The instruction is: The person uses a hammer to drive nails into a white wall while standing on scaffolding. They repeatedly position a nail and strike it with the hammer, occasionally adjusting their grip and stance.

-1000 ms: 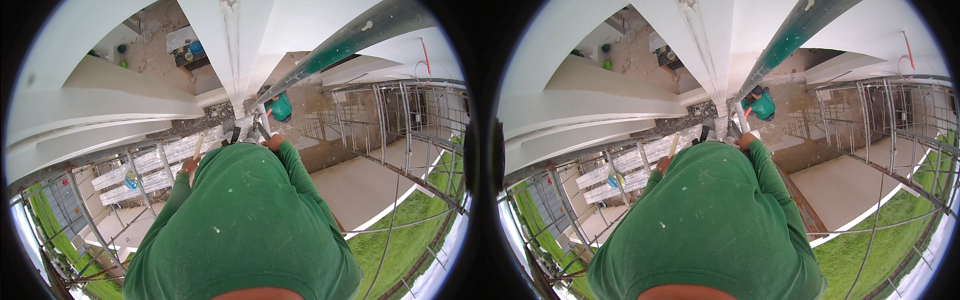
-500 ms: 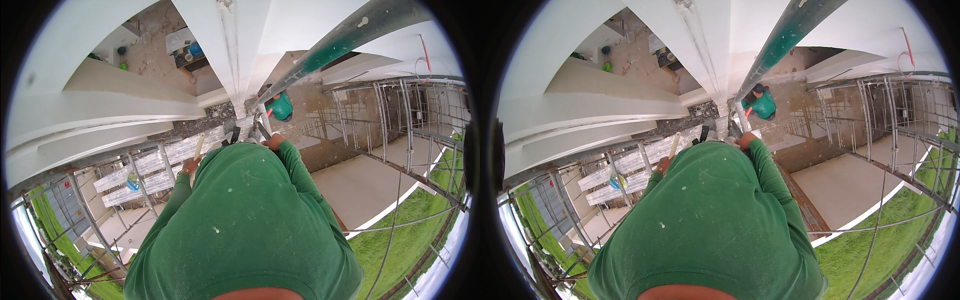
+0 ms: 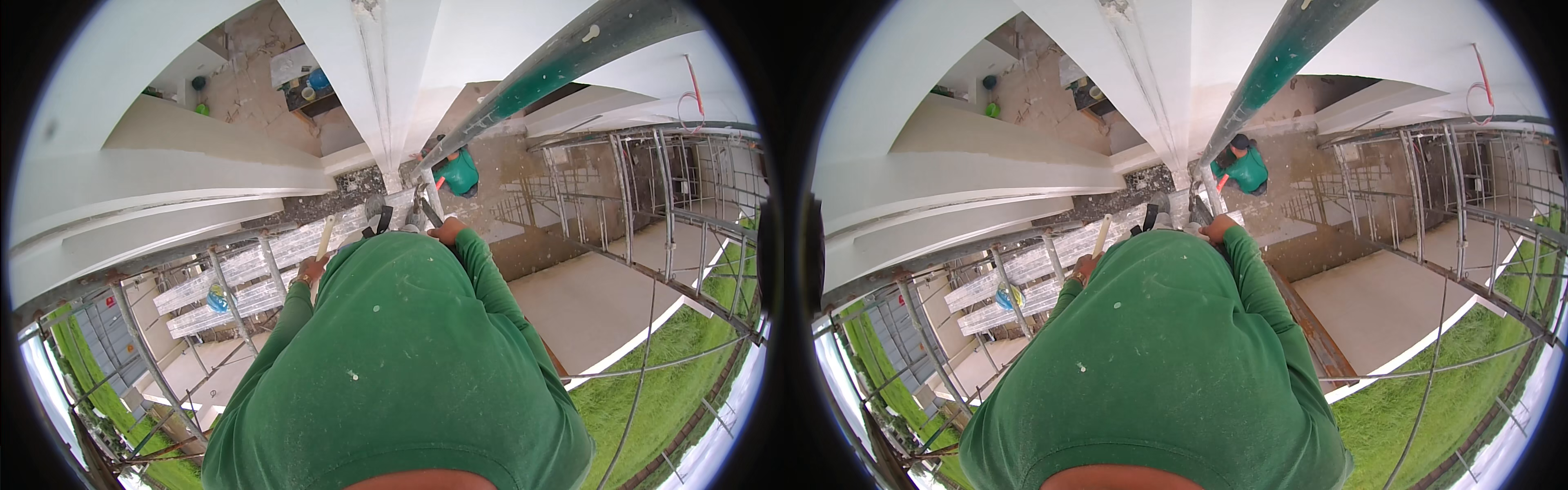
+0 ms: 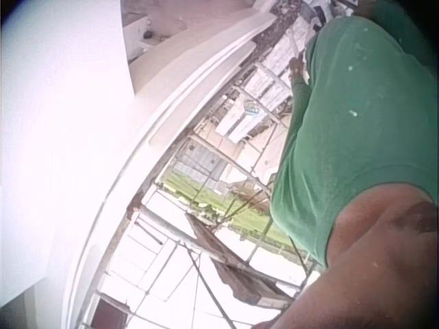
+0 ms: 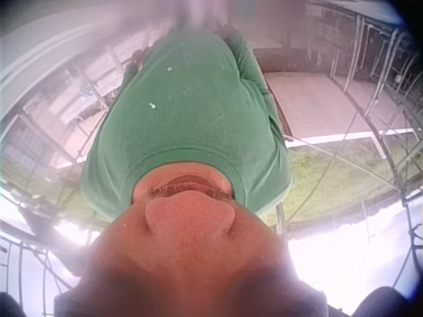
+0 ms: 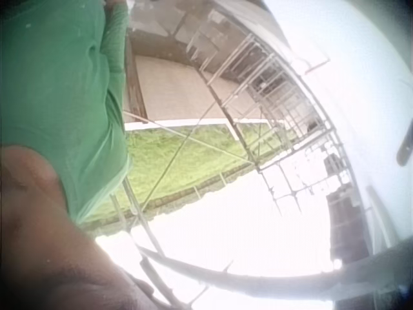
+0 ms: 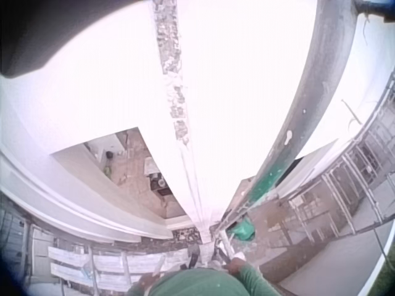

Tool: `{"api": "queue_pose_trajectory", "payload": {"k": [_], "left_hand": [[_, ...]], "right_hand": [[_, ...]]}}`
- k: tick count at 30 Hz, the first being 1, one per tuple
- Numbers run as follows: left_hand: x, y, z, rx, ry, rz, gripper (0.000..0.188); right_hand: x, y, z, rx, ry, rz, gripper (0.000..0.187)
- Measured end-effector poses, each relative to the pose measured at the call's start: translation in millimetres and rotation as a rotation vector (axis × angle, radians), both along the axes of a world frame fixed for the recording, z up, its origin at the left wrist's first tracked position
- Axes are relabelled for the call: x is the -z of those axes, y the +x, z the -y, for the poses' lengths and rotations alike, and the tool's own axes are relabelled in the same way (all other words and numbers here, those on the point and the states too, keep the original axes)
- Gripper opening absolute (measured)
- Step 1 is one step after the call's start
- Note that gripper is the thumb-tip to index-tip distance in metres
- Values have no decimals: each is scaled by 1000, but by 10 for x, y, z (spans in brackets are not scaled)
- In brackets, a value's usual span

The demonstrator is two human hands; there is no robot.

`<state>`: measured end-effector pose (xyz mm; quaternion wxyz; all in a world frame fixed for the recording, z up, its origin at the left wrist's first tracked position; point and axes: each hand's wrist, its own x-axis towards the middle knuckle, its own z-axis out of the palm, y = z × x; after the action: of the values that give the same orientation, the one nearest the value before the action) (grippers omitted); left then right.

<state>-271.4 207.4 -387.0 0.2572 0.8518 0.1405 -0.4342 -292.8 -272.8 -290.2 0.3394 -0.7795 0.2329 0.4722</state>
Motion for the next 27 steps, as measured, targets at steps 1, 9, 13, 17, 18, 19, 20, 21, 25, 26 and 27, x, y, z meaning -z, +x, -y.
{"api": "queue_pose_trajectory", "payload": {"k": [1, 9, 13, 17, 18, 19, 20, 21, 25, 26, 27], "left_hand": [[-73, 18, 28, 25, 11, -9, 65], [-111, 13, 10, 74, 35, -15, 68], [-4, -2, -21, 60, 25, -37, 70], [-23, 26, 23, 60, 63, -33, 69], [-45, 13, 20, 53, 66, -32, 68], [-64, 1, 17, 45, 68, -30, 68], [-85, -13, 9, 29, 59, -39, 68], [-106, 0, 27, 17, 45, -43, 67], [-37, -20, 28, -22, -16, -17, 66], [50, -44, -4, -42, -27, -13, 67], [233, -97, -115, -64, -33, -7, 67]], "right_hand": [[-11, -2, 3, 4, 7, -5, 72], [-21, -6, -11, 6, 10, -17, 72], [-49, 8, -13, -5, 7, -24, 73], [-61, 16, -4, -2, 3, -24, 72], [-79, 25, -3, -9, 7, -32, 72], [-99, 34, -5, -16, 11, -39, 73], [-97, 36, -7, -16, 14, -39, 73], [-74, 29, 1, -11, 13, -35, 73], [-23, 14, 21, -2, 1, -29, 74], [-24, 15, 22, -1, 2, -30, 74], [-46, 22, 11, -2, 8, -29, 74]]}}
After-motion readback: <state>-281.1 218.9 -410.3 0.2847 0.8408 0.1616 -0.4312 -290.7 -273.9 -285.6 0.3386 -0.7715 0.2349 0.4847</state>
